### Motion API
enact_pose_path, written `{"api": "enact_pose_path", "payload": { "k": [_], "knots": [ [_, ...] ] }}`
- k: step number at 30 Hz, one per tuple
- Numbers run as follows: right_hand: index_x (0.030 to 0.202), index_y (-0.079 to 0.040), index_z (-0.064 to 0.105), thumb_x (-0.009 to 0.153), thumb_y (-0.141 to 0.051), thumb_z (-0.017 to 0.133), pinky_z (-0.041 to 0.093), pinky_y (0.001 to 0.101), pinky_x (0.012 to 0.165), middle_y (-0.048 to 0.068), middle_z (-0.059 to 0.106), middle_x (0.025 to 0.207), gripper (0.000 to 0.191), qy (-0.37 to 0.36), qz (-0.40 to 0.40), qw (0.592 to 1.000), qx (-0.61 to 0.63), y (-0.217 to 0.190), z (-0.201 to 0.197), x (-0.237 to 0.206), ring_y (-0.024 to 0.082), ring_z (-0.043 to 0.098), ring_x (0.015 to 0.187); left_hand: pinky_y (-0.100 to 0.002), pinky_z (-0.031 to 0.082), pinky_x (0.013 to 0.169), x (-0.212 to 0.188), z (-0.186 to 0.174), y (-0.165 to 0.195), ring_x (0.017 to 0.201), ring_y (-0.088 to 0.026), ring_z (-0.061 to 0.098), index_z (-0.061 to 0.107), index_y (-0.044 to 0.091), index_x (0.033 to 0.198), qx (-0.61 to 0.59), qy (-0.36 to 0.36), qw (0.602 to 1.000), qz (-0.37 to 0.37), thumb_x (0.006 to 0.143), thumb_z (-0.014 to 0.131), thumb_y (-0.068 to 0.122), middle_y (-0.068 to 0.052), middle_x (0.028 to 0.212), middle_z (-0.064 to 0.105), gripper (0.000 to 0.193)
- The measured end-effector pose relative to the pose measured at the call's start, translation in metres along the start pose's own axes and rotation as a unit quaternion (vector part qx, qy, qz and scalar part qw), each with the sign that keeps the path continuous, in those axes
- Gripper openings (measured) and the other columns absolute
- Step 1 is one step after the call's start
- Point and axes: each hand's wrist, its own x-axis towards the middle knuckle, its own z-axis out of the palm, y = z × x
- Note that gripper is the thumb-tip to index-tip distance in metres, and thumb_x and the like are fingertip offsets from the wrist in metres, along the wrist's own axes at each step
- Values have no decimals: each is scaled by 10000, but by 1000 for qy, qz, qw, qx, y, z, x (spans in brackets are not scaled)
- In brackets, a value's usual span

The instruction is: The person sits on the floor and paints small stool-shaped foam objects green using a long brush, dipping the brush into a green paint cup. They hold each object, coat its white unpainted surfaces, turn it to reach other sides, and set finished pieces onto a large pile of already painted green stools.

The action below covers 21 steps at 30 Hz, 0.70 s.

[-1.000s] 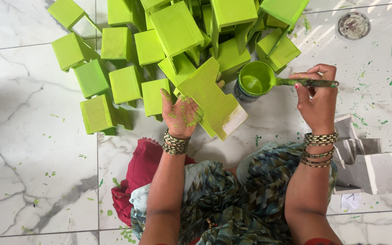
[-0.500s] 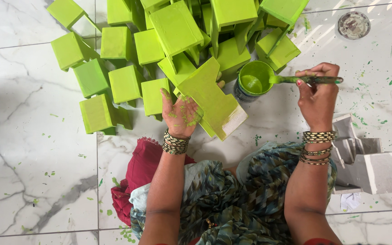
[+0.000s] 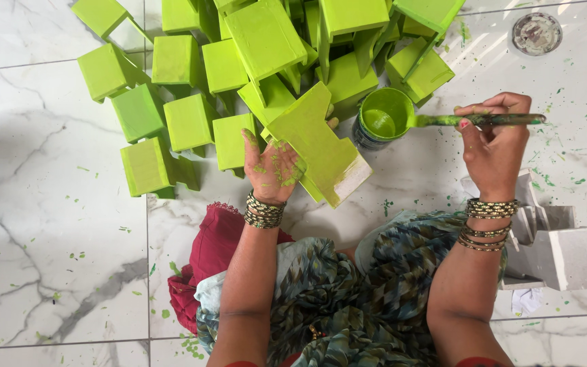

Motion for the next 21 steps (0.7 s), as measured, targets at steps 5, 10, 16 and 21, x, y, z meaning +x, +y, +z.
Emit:
{"api": "enact_pose_path", "payload": {
  "k": [5, 10, 16, 21],
  "knots": [
    [1422, -55, 288, 1124, -163, 751, 399, 169, 615, 193, 728, 1043, 561, 44, 14, 999, 12, 11, -17, -3, 113, 531, 659, -508, 440, 1141, -1, 6, 1, 1290, -382, 588, 438, -35, 1522, -2, -3, 1000, -1, 930, 398, 797, -212, 1448, 584, 1022],
    [1561, -86, 232, 1161, -71, 739, 614, 324, 778, 224, 677, 1079, 645, 63, -7, 985, 161, -9, -34, -18, 282, 695, 875, -486, 469, 1090, 0, -3, -2, 1207, -356, 612, 481, -38, 1494, 14, 3, 1000, 8, 964, 409, 799, -186, 1354, 625, 993],
    [1511, -102, 263, 1146, 5, 672, 627, 398, 801, 239, 637, 1027, 558, -4, 7, 970, 244, -33, -28, -31, 320, 682, 822, -428, 489, 1040, 1, -9, -6, 1139, -300, 628, 500, -34, 1475, 9, 29, 1000, 5, 953, 416, 790, -138, 1279, 653, 980],
    [1494, -122, 280, 1132, 22, 694, 618, 499, 946, 219, 655, 1012, 568, -51, 22, 963, 265, -42, -14, -30, 253, 669, 819, -433, 489, 1049, 0, -20, -11, 1161, -308, 629, 501, -35, 1442, 56, 35, 997, 25, 934, 418, 779, -157, 1315, 653, 964]
  ]
}}
